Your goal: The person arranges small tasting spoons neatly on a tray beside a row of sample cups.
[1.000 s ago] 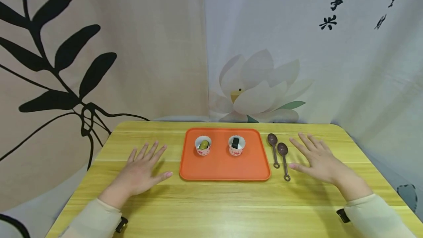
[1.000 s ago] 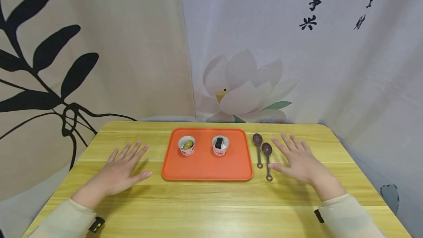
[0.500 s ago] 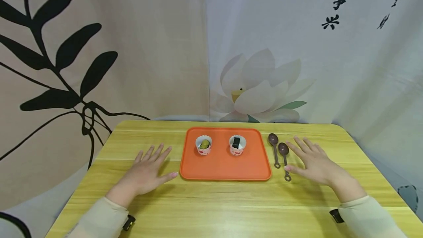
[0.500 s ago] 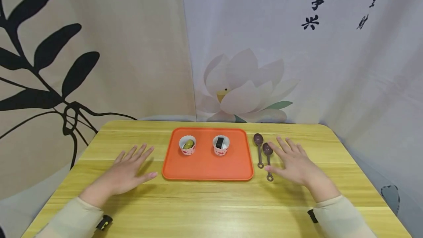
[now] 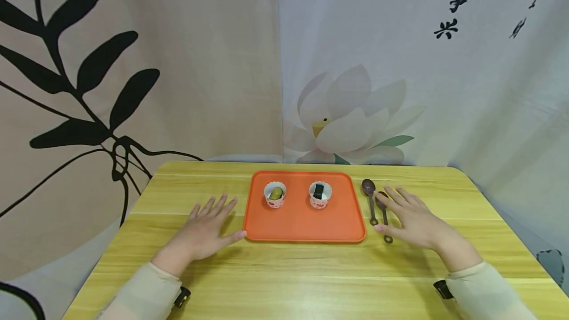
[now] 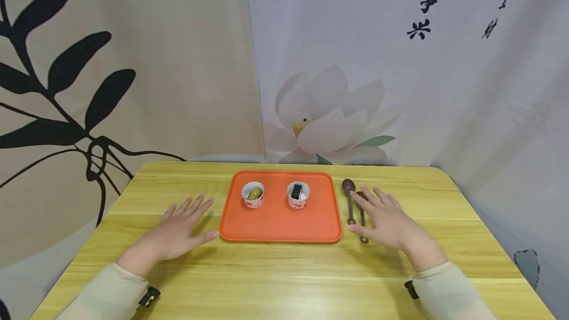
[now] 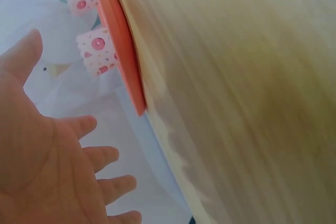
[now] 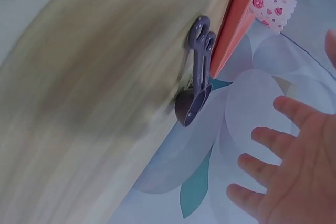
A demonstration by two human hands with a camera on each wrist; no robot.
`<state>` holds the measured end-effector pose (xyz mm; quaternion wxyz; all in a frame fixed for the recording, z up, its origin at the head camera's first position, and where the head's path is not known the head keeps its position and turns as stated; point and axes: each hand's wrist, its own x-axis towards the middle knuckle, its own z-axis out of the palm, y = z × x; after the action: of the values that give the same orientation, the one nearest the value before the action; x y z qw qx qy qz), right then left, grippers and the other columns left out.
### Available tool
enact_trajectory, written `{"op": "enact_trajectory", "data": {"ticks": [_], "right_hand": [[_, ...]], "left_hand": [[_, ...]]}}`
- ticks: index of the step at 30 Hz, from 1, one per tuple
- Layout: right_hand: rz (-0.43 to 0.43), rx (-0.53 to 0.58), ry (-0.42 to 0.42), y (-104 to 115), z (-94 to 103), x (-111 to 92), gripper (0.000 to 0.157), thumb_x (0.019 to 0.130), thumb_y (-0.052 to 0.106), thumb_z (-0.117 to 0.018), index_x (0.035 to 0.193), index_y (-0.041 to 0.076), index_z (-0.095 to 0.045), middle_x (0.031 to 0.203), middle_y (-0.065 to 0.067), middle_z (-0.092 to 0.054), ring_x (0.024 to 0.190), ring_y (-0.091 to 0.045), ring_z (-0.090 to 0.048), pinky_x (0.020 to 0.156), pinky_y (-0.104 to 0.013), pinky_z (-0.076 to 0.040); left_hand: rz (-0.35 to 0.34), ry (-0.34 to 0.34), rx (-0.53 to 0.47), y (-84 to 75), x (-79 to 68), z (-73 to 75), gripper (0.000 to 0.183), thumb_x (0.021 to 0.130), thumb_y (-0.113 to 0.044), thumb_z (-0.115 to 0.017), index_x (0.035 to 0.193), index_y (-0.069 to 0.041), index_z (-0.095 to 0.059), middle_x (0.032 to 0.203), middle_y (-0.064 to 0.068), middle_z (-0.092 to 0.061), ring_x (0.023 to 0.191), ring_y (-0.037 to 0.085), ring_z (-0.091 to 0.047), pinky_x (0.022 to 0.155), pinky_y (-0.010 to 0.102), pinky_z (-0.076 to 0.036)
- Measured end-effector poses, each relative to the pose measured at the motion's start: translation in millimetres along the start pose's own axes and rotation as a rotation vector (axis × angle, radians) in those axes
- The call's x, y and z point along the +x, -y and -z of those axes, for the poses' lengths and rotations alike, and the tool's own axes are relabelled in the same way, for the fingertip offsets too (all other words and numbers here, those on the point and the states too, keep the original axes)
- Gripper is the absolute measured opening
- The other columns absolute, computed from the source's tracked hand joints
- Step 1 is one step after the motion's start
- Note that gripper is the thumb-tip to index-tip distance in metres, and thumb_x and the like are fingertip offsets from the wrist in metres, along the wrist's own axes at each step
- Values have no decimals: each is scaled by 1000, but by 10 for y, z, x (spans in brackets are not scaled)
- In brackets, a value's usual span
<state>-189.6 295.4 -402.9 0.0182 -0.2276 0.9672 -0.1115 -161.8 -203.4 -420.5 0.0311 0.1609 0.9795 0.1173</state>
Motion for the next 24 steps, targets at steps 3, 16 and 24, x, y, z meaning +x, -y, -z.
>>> {"op": "enact_trajectory", "data": {"ticks": [3, 16, 24], "right_hand": [[1, 7, 11, 16, -23, 20, 84, 93, 60, -60, 157, 12, -35, 163, -21, -23, 147, -50, -15, 112, -70, -13], [34, 13, 17, 132, -111, 123, 85, 91, 65, -59, 157, 15, -36, 162, -19, -27, 148, -47, -17, 112, -70, -16], [62, 17, 16, 214, -182, 156, 85, 91, 64, -59, 154, 10, -40, 161, -19, -29, 147, -47, -19, 112, -69, -17]], "left_hand": [[-3, 9, -4, -15, 19, -7, 88, 95, -70, -46, 161, -15, -23, 164, 16, -13, 147, 50, -17, 115, 68, -7], [-10, 42, -28, -59, 122, -68, 91, 93, -72, -46, 161, -16, -22, 166, 13, -11, 149, 47, -15, 116, 68, -8], [-5, 54, -39, -96, 157, -112, 92, 93, -71, -49, 161, -16, -22, 166, 13, -10, 150, 45, -13, 116, 67, -7]]}}
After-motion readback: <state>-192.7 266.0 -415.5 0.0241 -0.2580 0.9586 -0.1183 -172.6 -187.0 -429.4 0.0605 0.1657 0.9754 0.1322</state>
